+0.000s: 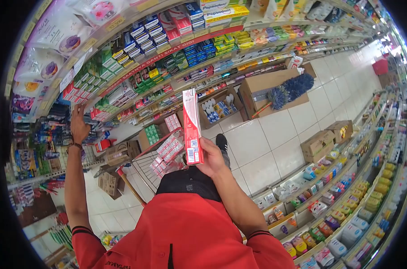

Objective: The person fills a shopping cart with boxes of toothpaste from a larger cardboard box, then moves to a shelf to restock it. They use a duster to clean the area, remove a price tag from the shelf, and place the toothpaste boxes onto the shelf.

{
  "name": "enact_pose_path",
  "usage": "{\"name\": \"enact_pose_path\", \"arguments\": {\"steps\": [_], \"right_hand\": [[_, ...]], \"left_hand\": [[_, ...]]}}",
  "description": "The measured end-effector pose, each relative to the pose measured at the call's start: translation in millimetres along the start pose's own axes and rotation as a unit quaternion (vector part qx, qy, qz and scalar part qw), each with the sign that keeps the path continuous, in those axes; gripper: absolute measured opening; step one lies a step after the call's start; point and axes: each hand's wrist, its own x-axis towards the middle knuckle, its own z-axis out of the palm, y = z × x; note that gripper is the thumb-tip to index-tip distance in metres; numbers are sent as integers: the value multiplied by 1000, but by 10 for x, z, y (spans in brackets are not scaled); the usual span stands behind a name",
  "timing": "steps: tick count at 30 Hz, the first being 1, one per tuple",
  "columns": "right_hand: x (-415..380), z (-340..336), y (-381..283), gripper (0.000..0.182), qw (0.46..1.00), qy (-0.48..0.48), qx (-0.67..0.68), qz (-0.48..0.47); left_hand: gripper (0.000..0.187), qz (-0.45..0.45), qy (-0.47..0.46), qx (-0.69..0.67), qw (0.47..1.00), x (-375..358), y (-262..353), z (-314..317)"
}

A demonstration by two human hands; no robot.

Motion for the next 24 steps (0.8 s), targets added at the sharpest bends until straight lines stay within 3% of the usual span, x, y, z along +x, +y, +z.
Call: {"name": "enact_pose_path", "arguments": {"steps": [5, 8, 12, 14, 18, 21, 24], "right_hand": [[35, -35, -196, 38, 999, 24, -21, 27], [-23, -67, -262, 39, 998, 24, -40, 42], [-151, -155, -426, 41, 995, 49, -64, 60], [-170, -181, -535, 41, 994, 53, -55, 74], [-150, -189, -759, 42, 993, 72, -60, 74], [-130, -149, -909, 38, 986, 121, -105, 55], [-147, -195, -1067, 41, 987, 115, -96, 49]], "left_hand": [[69, -25, -39, 45, 998, 21, 98, -57], [55, -86, -68, 175, 978, 112, 397, -192], [43, -116, -94, 146, 978, 282, 815, -149], [36, -72, -60, 63, 994, 320, 1070, -58], [40, 9, -54, -35, 998, 556, 1895, 87], [45, 27, -87, -24, 996, 754, 2499, 123], [58, 72, -54, -54, 994, 913, 2884, 219]]}}
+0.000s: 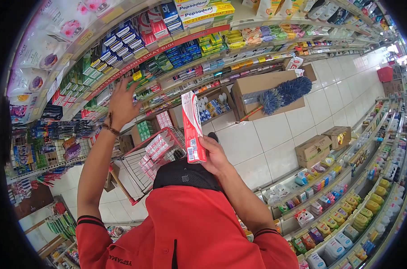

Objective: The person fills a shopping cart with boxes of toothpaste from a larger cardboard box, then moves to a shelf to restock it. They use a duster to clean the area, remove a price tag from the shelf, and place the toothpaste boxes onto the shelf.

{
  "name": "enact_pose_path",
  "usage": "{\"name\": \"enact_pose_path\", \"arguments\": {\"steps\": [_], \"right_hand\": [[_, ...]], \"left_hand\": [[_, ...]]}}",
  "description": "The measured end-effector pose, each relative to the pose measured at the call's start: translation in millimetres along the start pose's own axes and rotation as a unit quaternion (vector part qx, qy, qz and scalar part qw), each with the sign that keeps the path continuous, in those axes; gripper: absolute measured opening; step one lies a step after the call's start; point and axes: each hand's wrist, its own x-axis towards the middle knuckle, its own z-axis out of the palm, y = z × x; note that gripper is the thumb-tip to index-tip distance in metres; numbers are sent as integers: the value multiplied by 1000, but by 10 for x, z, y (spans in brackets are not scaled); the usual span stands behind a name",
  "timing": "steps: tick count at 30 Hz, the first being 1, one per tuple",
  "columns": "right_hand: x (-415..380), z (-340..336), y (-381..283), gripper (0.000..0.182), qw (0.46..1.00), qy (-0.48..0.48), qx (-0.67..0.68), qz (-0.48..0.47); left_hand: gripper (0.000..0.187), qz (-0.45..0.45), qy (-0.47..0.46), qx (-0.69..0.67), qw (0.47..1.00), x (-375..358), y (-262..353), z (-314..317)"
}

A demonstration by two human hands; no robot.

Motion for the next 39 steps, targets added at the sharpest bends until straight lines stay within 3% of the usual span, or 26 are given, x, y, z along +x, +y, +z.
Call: {"name": "enact_pose_path", "arguments": {"steps": [6, 9, 11, 12, 13, 14, 15, 16, 18, 19, 20, 21, 22, 23, 24, 25, 26, 30, 32, 37, 39], "right_hand": [[34, -202, -205, 39, 1000, -6, 14, -5], [71, -24, -314, 38, 999, 26, -13, -12], [190, 123, -337, 38, 978, 46, -193, -67], [266, 119, -388, 44, 938, 15, -339, -70], [338, 207, -365, 37, 912, 8, -390, -124], [412, 240, -460, 33, 865, -16, -487, -118], [521, 288, -605, 30, 808, -37, -578, -112], [564, 518, -827, 32, 701, 1, -695, -159], [951, 564, -1116, 36, 586, 78, -735, -333], [1095, 672, -1296, 37, 522, 108, -750, -393], [1233, 786, -1478, 38, 452, 136, -758, -450], [1388, 848, -1637, 43, 383, 140, -773, -487], [1520, 898, -1774, 50, 311, 143, -782, -521], [1630, 934, -1877, 50, 310, 140, -782, -522], [1732, 955, -1963, 54, 262, 140, -791, -536], [1819, 955, -2027, 59, 214, 139, -797, -548], [1894, 924, -2070, 60, 196, 139, -804, -544], [2066, 824, -2166, 62, 153, 134, -797, -568], [2092, 841, -2203, 60, 159, 120, -795, -573], [2087, 843, -2324, 50, 165, 92, -780, -596], [2080, 866, -2359, 45, 192, 65, -786, -584]], "left_hand": [[62, 36, 34, 13, 999, 253, 353, 32], [68, 28, -28, -48, 998, 282, 533, 104], [79, -127, -116, -339, 925, 205, 828, 260], [72, -196, -174, -480, 837, 175, 941, 301], [67, -257, -227, -603, 720, 141, 1050, 345], [48, -187, -164, -703, 666, 95, 1157, 422], [32, -212, -152, -664, 701, 77, 1173, 485], [27, -239, -166, -675, 678, 48, 1161, 506], [23, -267, -176, -684, 656, -80, 1103, 600], [21, -287, -154, -718, 615, -184, 1074, 710], [20, -306, -130, -750, 572, -279, 1040, 766], [20, -306, -127, -750, 573, -365, 994, 761], [21, -341, -114, -761, 540, -450, 937, 751], [23, -376, -100, -770, 506, -532, 869, 738], [23, -376, -96, -771, 504, -607, 787, 711], [26, -398, -53, -808, 431, -683, 690, 674], [29, -417, -9, -837, 353, -769, 580, 645], [27, -438, 95, -836, 315, -1225, 216, 645], [28, -441, 111, -843, 286, -1565, 37, 733], [23, -481, 160, -818, 273, -2032, 49, 848], [20, -503, 167, -817, 228, -2094, 123, 872]]}}
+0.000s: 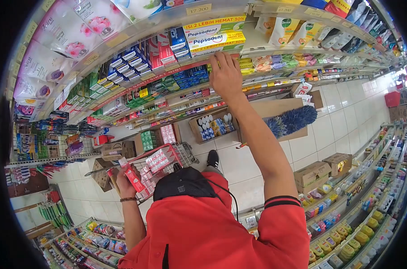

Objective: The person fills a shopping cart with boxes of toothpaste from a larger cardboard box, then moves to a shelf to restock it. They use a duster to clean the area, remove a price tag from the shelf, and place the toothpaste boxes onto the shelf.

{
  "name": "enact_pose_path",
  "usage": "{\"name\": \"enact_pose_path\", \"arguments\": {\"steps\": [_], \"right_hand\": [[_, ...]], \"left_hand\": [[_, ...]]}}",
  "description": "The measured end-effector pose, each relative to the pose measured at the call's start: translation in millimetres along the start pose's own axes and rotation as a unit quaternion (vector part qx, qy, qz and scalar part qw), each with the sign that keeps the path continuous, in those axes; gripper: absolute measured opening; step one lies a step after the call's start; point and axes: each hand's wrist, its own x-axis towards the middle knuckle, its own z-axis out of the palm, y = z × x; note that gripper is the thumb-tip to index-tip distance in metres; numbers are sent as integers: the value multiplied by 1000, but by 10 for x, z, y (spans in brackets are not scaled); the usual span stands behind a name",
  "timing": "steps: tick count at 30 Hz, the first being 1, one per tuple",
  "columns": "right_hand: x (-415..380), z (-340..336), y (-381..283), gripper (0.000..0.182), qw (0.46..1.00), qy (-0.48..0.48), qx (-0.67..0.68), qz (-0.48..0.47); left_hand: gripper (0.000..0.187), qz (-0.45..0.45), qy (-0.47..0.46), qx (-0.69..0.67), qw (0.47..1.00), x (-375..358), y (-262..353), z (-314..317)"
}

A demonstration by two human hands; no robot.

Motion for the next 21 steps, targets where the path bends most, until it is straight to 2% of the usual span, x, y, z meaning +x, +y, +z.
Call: {"name": "enact_pose_path", "arguments": {"steps": [2, 4, 5, 8, 15, 19, 21], "right_hand": [[84, -6, 48, 44, 1000, -6, 3, -12], [108, -3, 93, 43, 1000, -12, 6, -22], [118, -11, 124, 39, 999, -26, 14, -30], [125, -50, 164, 32, 998, -33, 21, -39], [305, -44, 141, 11, 997, -78, 7, -1], [392, 64, 220, 8, 996, -84, 14, 4], [395, -3, 237, 6, 996, -61, 65, 16]], "left_hand": [[19, -19, -4, -15, 1000, 16, -62, -1], [12, -8, 51, 18, 999, -34, -142, 152], [18, -19, 15, 20, 999, 60, -163, 58], [18, -13, -20, 38, 999, 125, -213, 173], [16, -42, -13, 71, 997, 0, -343, 664], [14, -48, -26, 75, 996, 5, -356, 654], [14, -43, -15, 71, 996, -36, -345, 676]]}}
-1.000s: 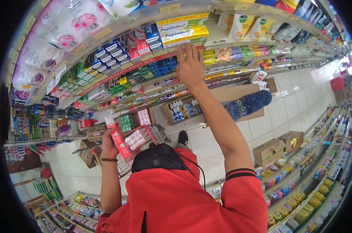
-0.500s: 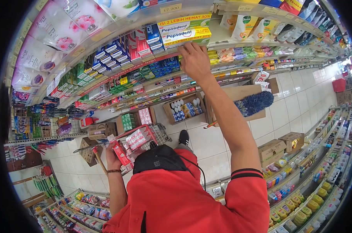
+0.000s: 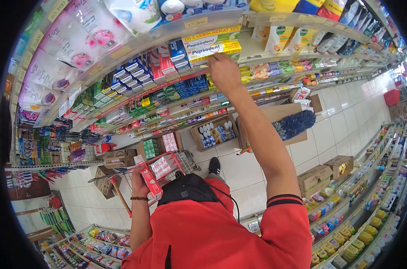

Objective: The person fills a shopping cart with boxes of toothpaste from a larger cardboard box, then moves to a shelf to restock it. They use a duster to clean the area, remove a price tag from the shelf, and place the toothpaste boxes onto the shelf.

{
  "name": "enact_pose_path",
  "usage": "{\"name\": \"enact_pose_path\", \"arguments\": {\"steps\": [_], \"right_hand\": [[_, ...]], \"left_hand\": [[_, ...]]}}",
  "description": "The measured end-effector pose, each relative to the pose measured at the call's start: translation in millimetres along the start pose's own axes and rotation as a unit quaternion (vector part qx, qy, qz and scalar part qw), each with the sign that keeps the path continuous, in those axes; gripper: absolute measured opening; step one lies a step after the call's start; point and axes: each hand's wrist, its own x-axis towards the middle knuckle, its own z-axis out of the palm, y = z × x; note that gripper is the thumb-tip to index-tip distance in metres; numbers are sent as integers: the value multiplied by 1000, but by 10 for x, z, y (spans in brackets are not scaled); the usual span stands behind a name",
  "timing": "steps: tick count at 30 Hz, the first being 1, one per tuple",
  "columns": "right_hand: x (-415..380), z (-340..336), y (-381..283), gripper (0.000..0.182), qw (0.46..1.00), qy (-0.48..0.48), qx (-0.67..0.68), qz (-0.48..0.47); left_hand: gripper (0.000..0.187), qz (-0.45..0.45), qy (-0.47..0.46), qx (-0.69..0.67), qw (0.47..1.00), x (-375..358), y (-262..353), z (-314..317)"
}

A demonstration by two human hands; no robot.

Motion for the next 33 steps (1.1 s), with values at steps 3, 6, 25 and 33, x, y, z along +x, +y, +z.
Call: {"name": "enact_pose_path", "arguments": {"steps": [3, 6, 25, 33], "right_hand": [[-43, -160, -27, 6, 992, 38, 114, 44], [-201, -312, -208, 12, 979, 105, 174, -25], [-857, -990, -1751, 13, 771, 27, 635, -45], [-1051, -1040, -2168, 19, 661, -55, 705, 253]], "left_hand": [[14, -1, 8, -9, 1000, -103, 36, 2], [12, -11, 14, -26, 999, 19, 4, -241], [66, 116, -458, 263, 841, -1364, 651, 1584], [45, 128, -342, 285, 886, -1330, 629, 1337]]}}
